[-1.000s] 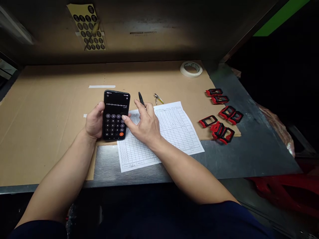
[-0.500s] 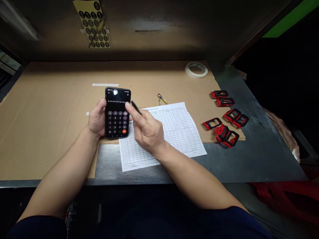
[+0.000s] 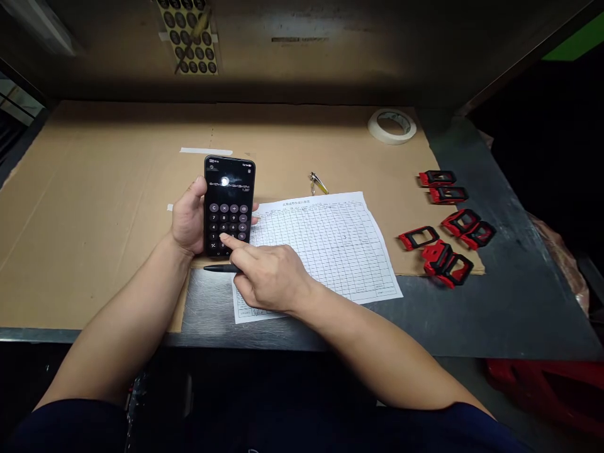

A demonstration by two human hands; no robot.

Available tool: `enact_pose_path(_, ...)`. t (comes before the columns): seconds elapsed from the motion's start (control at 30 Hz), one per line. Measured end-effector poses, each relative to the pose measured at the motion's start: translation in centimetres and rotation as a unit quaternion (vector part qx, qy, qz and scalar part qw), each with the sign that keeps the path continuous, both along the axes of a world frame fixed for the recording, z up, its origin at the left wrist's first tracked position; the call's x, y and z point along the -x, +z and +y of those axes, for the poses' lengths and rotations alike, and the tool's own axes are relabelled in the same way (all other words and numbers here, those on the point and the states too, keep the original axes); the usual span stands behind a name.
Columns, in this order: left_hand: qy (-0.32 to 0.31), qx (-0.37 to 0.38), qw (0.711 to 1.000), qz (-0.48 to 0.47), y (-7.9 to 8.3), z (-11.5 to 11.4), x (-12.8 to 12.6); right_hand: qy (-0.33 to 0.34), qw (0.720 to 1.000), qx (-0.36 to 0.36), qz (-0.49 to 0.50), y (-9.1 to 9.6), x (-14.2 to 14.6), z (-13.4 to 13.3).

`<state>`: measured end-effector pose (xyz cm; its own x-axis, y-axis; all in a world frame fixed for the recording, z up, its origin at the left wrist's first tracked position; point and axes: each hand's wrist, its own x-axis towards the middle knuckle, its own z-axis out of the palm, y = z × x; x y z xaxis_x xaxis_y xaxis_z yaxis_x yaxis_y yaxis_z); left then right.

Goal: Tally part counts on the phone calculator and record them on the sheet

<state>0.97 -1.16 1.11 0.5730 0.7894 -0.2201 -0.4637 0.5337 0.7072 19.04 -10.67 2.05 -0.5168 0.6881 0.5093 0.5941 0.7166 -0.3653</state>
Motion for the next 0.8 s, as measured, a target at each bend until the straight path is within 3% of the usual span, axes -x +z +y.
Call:
enact_pose_path(0.47,-0.017,-0.005,1.0,0.0,-0.4,0.05,0.12,-0.024,0.998,0.036,-0.04,0.16,0.35,0.3)
enact_pose_path(0.67,-0.01,0.012,1.0,-0.005,0.01,0.08,0.33,0.012,0.999,0.018,0.035,-0.24,0.1,0.09)
enact_pose_path(0.8,-0.018,0.008,1.0,-0.01,-0.14,0.18,0.52,-0.005,0.998,-0.004,0.065,0.28,-0.53,0.04)
